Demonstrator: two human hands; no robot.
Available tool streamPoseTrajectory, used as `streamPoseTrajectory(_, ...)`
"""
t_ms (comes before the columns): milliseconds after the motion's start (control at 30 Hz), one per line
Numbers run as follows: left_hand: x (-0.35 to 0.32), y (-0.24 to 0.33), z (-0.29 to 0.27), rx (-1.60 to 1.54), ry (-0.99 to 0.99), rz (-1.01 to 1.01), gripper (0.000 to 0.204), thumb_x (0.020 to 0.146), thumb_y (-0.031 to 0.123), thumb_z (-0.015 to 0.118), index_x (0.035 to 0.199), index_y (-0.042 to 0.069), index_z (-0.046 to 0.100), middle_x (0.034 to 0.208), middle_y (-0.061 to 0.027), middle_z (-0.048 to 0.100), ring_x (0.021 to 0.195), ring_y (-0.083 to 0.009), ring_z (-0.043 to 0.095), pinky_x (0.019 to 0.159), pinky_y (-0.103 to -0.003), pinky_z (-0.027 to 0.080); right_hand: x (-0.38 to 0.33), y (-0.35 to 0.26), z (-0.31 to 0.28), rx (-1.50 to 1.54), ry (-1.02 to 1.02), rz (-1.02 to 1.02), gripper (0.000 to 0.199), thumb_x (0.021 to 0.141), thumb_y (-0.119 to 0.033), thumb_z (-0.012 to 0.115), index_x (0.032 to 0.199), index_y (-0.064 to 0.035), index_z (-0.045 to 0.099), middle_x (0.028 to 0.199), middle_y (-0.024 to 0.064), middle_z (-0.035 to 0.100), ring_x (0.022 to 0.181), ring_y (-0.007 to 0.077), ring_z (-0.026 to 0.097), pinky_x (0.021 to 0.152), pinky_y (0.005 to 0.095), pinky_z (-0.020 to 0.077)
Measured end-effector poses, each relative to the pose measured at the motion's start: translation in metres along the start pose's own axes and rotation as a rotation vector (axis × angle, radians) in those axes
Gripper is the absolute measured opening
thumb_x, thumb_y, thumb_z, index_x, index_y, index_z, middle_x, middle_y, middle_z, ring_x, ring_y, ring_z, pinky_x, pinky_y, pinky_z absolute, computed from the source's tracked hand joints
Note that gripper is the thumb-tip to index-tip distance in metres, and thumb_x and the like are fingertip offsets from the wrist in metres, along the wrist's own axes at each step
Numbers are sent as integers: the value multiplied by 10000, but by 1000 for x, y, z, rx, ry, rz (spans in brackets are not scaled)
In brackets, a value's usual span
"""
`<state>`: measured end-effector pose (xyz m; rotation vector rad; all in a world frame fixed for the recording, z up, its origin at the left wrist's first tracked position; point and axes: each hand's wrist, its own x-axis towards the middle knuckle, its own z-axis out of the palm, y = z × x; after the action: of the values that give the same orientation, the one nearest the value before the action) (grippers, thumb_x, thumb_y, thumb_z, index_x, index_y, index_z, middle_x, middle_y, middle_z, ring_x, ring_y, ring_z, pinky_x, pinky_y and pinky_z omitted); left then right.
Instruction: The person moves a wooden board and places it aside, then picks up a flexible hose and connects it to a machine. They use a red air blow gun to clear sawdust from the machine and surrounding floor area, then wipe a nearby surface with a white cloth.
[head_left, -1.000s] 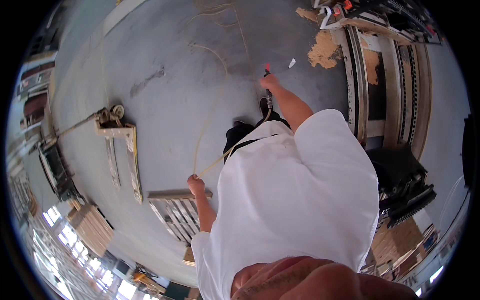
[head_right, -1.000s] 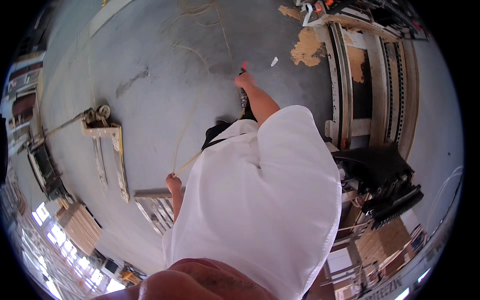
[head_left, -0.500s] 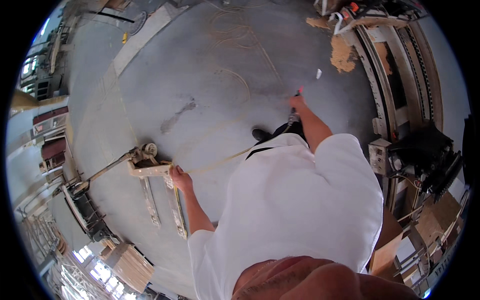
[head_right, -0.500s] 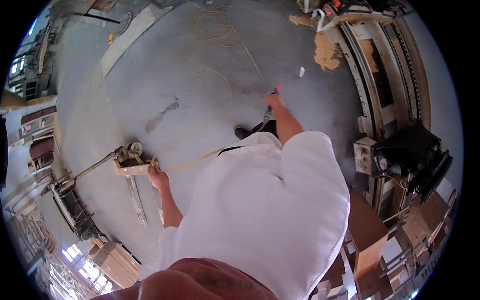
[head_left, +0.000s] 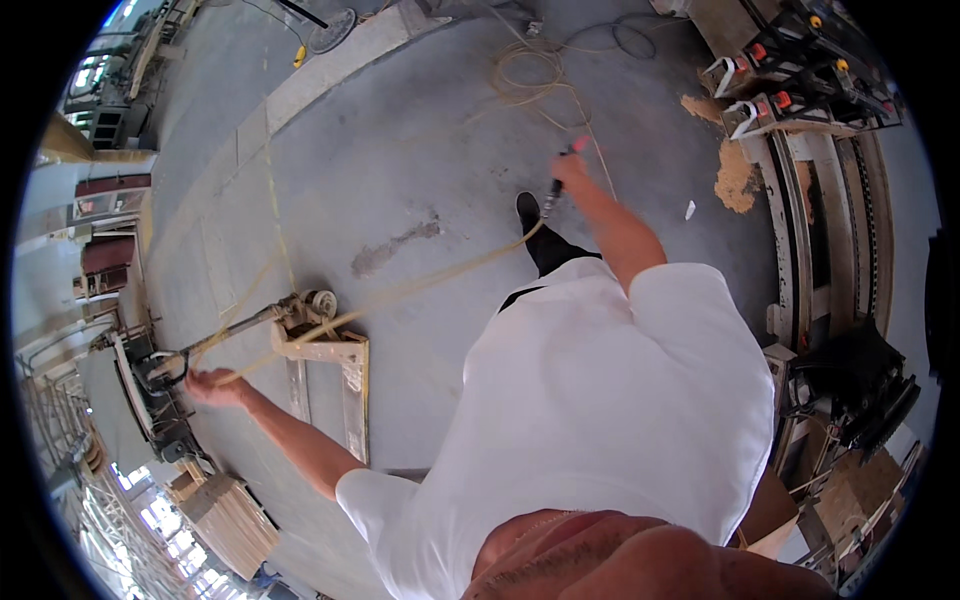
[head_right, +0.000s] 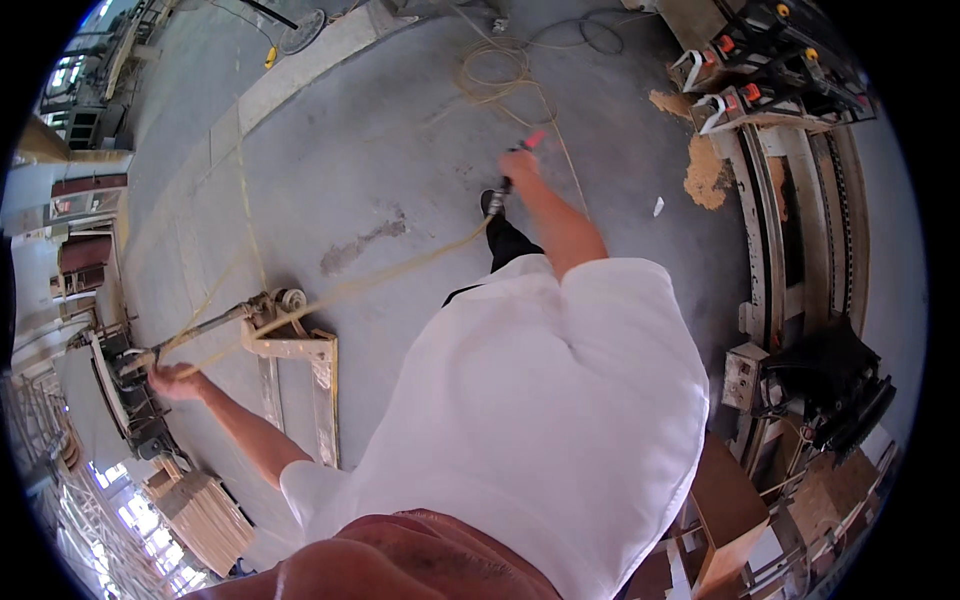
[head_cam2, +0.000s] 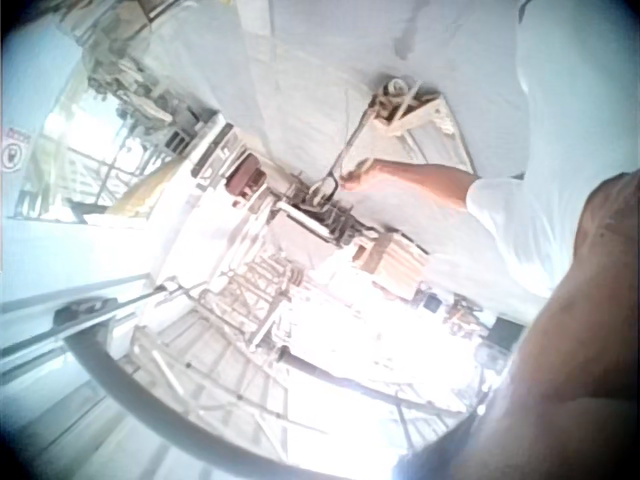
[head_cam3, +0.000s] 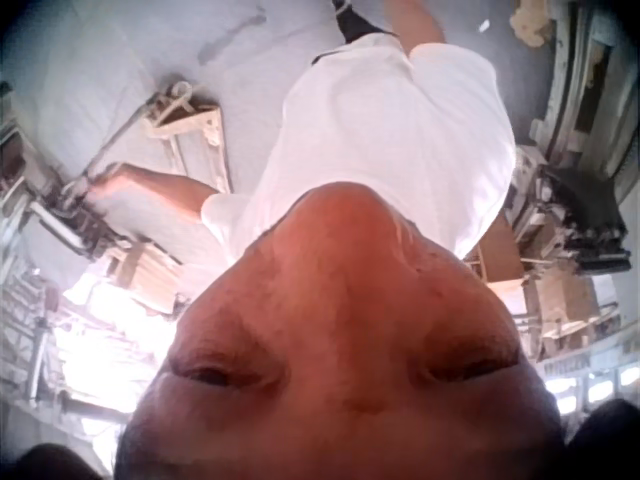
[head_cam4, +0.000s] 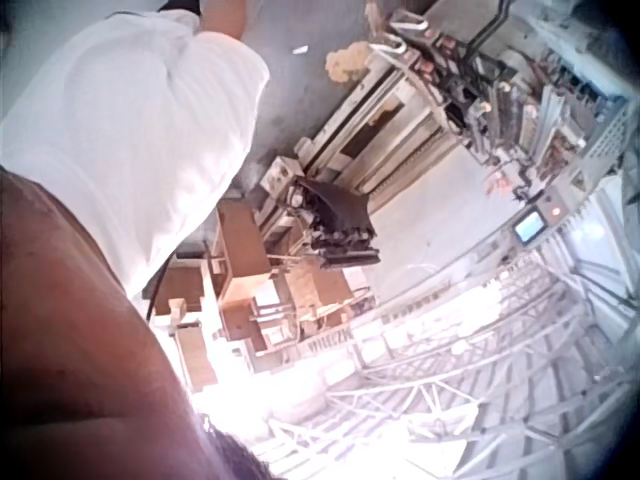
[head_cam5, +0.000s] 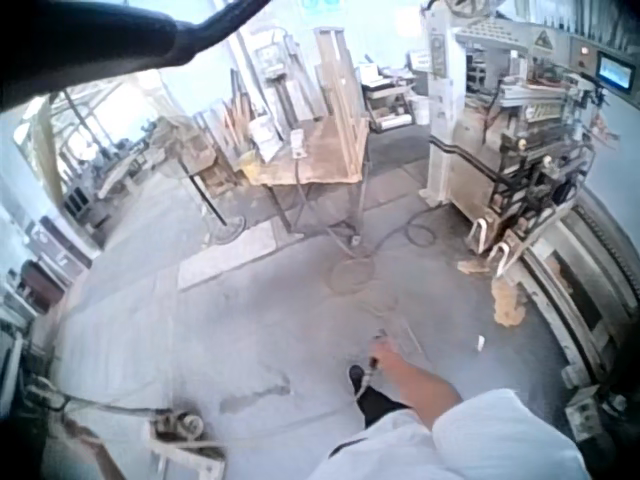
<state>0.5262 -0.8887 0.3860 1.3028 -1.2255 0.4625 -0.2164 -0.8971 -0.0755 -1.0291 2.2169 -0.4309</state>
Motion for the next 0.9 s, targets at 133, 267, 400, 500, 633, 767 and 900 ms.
streamPoseTrajectory(133, -9, 39, 36, 560, -30, 208, 145, 922, 63, 469, 1009, 5, 569, 990, -122, 584, 863, -231, 589, 713, -326, 501, 13, -218, 4, 251, -170, -55, 366, 770, -227, 528, 1022, 23, 616, 1069, 219, 615, 1026, 354, 583, 834, 408, 474)
streamPoseTrajectory(267, -4, 11, 55, 525, -41, 107, 179, 927, 71, 455, 1033, -19, 569, 986, -148, 589, 854, -258, 598, 751, -342, 501, 32, -393, -2, 243, -348, -239, 332, 770, -205, 538, 1020, 1, 613, 1040, 196, 624, 1012, 333, 593, 825, 394, 482)
streamPoseTrajectory(400, -5, -16, 97, 555, -36, -93, 203, 929, 81, 452, 1044, -39, 568, 1001, -165, 596, 881, -281, 601, 776, -367, 499, 82, -494, 4, 146, -298, -230, 318, 776, -200, 547, 1032, -25, 618, 1057, 159, 628, 1010, 304, 604, 818, 383, 492)
streamPoseTrajectory(500, -13, -48, 137, 678, -121, -261, 247, 938, 122, 437, 1051, -51, 573, 1015, -196, 603, 911, -306, 604, 780, -392, 493, 150, -520, 29, 188, -336, -122, 316, 781, -210, 555, 1039, -43, 625, 1064, 140, 630, 1012, 295, 607, 821, 384, 494)
streamPoseTrajectory(633, -35, -127, 205, 979, -361, -313, 286, 927, 161, 427, 1016, -56, 591, 980, -234, 603, 896, -342, 601, 763, -412, 489, 216, -505, 53, 165, -262, -1, 359, 791, -256, 568, 1082, -52, 618, 1096, 129, 625, 1032, 296, 599, 834, 382, 489)
streamPoseTrajectory(767, -41, -250, 274, 1215, -845, -222, 291, 898, 181, 426, 971, -33, 610, 956, -206, 622, 878, -327, 605, 747, -418, 486, 230, -486, 24, 278, -222, 236, 441, 786, -318, 593, 1144, -61, 599, 1143, 143, 608, 1083, 291, 575, 878, 376, 472)
streamPoseTrajectory(900, -22, -299, 400, 880, -678, -535, 262, 840, 218, 562, 958, -10, 616, 890, -188, 647, 795, -322, 627, 661, -429, 489, 283, -434, 47, 277, 10, 516, 363, 802, -247, 529, 1092, -56, 635, 1159, 164, 602, 1093, 319, 569, 877, 398, 466)
